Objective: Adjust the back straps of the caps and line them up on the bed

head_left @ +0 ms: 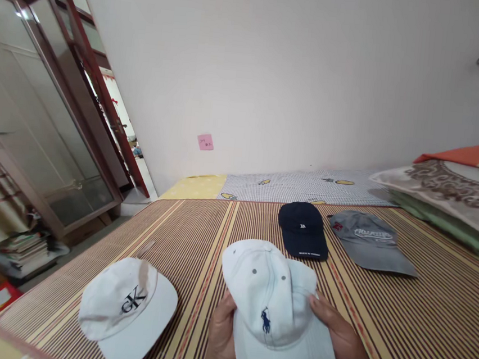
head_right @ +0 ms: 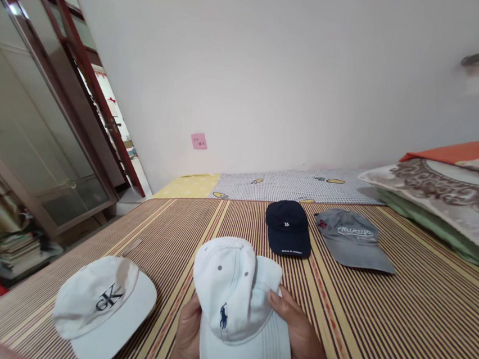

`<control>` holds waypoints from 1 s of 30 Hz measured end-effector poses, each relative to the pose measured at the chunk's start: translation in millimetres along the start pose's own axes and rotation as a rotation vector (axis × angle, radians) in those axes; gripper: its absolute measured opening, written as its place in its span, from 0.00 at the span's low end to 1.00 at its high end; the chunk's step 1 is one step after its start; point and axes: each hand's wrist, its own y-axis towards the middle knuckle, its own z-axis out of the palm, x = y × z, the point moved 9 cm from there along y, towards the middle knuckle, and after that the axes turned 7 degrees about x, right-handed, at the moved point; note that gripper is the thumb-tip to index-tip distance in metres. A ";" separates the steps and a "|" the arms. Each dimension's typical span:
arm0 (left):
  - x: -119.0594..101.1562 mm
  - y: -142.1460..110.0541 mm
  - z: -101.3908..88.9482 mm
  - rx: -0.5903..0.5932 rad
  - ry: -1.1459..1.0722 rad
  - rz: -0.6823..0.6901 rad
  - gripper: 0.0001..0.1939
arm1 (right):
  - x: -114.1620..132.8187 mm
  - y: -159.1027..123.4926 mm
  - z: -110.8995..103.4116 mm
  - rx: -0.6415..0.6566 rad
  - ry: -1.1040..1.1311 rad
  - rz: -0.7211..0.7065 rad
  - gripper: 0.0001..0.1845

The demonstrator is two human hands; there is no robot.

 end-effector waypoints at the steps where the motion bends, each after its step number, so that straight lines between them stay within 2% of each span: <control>1: 0.9 -0.4 -0.9 -0.012 -0.001 -0.011 0.30 | -0.1 1.7 -4.0 -0.002 -0.027 -0.014 0.26; 4: 4.0 -0.8 0.8 -0.020 -0.002 -0.034 0.25 | 3.6 7.0 -8.4 0.011 -0.036 -0.058 0.26; 8: 8.3 0.0 4.2 0.000 -0.021 -0.074 0.25 | 15.1 14.8 4.4 0.044 0.032 -0.102 0.30; 13: 4.3 4.4 -3.2 -0.011 -0.061 -0.066 0.26 | 30.1 18.8 7.0 -0.078 0.243 -0.169 0.25; 20: -3.2 11.7 -13.3 -0.093 -0.105 -0.019 0.21 | 30.7 24.9 1.1 -0.133 0.248 -0.116 0.24; 23: -2.9 12.3 -12.9 -0.107 -0.110 -0.038 0.23 | 20.3 28.3 11.9 -0.048 0.199 -0.021 0.24; 26: -5.0 12.2 -4.6 -0.091 -0.083 -0.027 0.22 | 6.2 29.0 24.4 0.048 0.112 0.077 0.25; 30: -8.8 14.2 0.5 -0.127 -0.004 0.017 0.17 | 7.7 28.7 18.6 -0.033 0.058 -0.003 0.21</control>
